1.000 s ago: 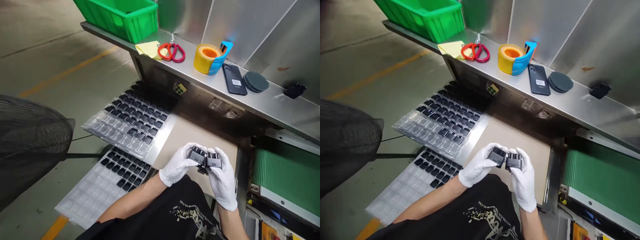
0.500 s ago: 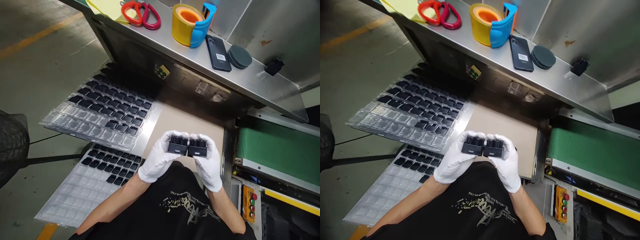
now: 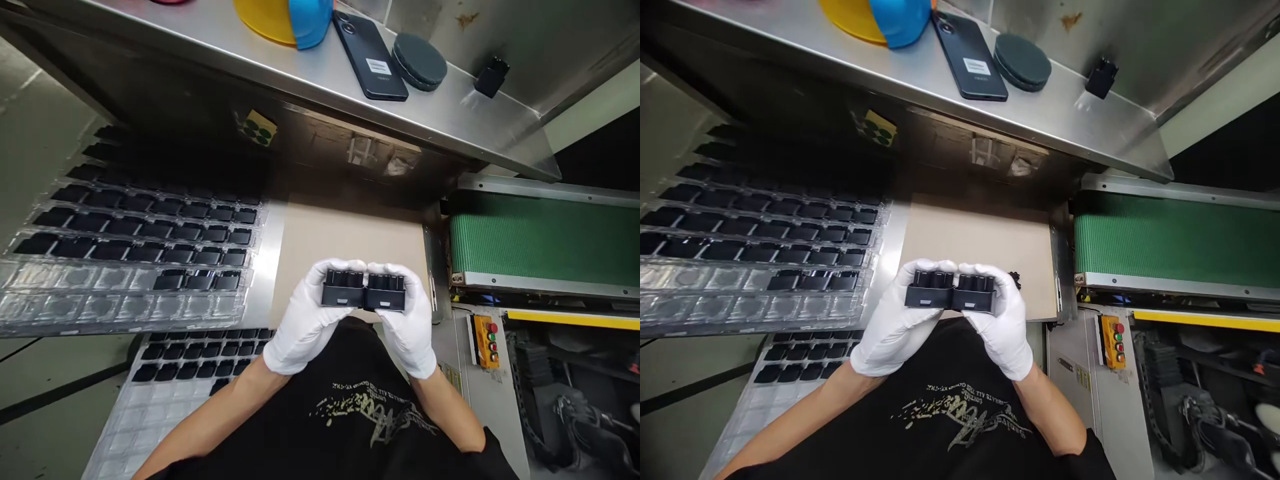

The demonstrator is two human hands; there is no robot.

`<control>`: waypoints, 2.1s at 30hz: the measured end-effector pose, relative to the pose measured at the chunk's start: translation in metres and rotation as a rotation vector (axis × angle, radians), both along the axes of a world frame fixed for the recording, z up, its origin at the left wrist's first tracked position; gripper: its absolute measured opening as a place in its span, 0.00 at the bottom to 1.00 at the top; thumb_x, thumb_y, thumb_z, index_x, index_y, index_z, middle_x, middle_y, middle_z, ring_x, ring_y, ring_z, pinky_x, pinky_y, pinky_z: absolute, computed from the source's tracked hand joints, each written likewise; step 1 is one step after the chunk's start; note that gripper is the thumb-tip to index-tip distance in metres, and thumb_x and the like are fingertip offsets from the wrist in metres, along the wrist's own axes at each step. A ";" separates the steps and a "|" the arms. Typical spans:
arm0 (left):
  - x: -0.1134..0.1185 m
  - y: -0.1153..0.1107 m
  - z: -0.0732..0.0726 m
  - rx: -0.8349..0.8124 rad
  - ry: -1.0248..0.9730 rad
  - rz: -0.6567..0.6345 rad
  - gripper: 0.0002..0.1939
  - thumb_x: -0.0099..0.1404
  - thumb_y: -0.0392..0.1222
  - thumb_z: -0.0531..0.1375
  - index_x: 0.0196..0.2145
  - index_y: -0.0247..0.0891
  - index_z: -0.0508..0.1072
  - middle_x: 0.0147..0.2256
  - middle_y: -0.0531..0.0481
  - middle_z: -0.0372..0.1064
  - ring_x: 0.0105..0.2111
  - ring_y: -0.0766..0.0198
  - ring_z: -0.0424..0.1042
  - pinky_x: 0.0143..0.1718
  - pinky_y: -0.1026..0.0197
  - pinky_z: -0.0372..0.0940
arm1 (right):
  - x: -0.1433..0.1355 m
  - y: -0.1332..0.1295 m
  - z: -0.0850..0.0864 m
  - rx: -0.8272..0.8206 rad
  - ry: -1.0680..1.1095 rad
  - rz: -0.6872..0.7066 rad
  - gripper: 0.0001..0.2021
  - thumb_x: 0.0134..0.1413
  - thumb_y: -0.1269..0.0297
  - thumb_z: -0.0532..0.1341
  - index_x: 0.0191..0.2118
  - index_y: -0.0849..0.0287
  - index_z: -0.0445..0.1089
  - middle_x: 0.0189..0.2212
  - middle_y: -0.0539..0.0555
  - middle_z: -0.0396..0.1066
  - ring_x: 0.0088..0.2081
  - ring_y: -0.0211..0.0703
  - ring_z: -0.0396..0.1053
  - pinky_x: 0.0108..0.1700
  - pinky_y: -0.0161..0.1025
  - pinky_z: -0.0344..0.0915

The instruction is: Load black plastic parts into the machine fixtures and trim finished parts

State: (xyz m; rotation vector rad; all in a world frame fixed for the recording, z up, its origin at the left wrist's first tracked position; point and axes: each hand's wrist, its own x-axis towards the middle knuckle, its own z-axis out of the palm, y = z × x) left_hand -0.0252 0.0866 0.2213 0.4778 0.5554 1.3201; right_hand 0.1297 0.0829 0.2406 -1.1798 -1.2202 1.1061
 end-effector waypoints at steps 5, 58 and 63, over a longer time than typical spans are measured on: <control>-0.003 0.003 -0.005 -0.041 -0.038 -0.066 0.22 0.57 0.33 0.77 0.47 0.53 0.82 0.50 0.58 0.80 0.54 0.65 0.78 0.60 0.64 0.72 | 0.000 -0.005 -0.010 0.014 0.001 -0.046 0.22 0.55 0.55 0.76 0.54 0.47 0.75 0.50 0.53 0.81 0.54 0.51 0.80 0.58 0.49 0.80; 0.000 0.018 0.006 0.014 0.474 0.045 0.21 0.58 0.34 0.77 0.48 0.44 0.80 0.50 0.52 0.81 0.53 0.56 0.79 0.59 0.54 0.75 | 0.007 0.008 0.002 0.022 -0.228 -0.074 0.21 0.60 0.61 0.74 0.58 0.49 0.75 0.51 0.54 0.82 0.53 0.51 0.82 0.56 0.50 0.81; 0.005 0.013 0.010 0.114 0.731 0.107 0.20 0.64 0.31 0.71 0.53 0.43 0.79 0.53 0.51 0.80 0.56 0.56 0.79 0.61 0.54 0.74 | 0.002 0.003 0.000 0.179 -0.506 -0.028 0.29 0.67 0.70 0.63 0.71 0.49 0.64 0.58 0.58 0.78 0.59 0.55 0.78 0.61 0.58 0.78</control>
